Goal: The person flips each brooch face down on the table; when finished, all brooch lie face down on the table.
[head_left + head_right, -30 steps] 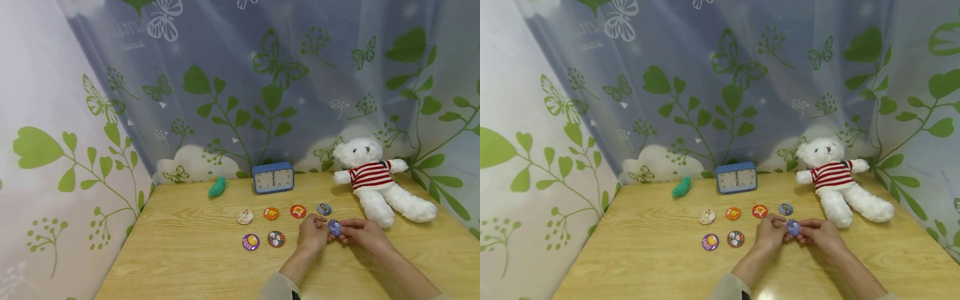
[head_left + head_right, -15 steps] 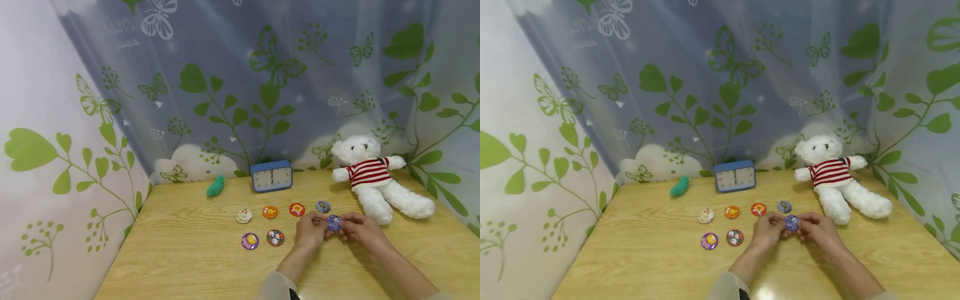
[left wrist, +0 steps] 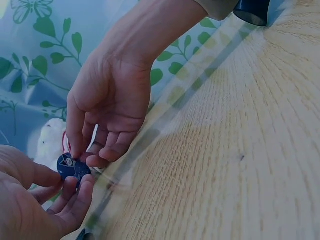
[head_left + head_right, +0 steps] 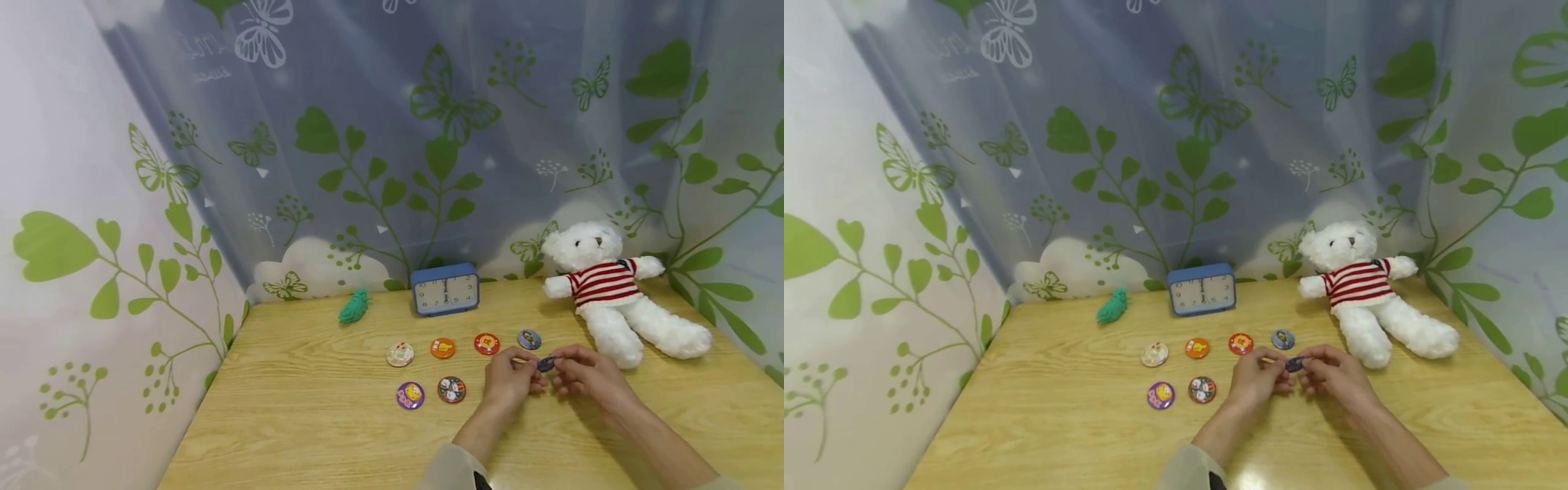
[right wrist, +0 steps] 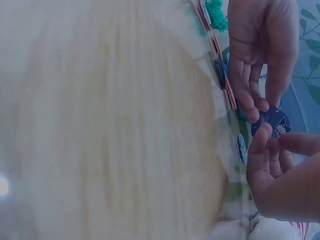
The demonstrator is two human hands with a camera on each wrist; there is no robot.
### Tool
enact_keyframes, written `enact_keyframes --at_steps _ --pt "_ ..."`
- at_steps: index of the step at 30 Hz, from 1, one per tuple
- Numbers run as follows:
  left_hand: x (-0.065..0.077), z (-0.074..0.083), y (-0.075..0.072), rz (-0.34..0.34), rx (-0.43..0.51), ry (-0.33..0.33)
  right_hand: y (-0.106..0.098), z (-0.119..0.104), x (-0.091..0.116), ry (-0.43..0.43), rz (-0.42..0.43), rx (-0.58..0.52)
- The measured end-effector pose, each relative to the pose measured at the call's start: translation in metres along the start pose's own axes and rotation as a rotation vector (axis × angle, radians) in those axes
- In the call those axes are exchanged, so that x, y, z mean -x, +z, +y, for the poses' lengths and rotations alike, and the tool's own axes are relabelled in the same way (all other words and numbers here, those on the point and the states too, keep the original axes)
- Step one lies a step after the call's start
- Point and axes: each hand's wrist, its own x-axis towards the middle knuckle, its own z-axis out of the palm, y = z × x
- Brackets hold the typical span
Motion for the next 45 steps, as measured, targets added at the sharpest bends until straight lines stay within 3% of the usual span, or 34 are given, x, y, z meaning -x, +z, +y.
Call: enact_keyframes --at_steps 11,34,45 --pt "-0.0008 0.0021 0.0005 0.031 0.006 -0.002 -0.0028 -0.0073 -0.0004 0.026 -0.016 -0.006" --pt "-0.0024 0.0010 0.0024 0.107 -0.050 0.010 0.0030 -0.0060 -0.0038 -0.020 0.035 0.091" --pt "0.0022 0.0057 0.0031 0.066 -0.125 -0.033 -0.0018 -0.0014 -0.0051 -0.018 0.045 0.148"
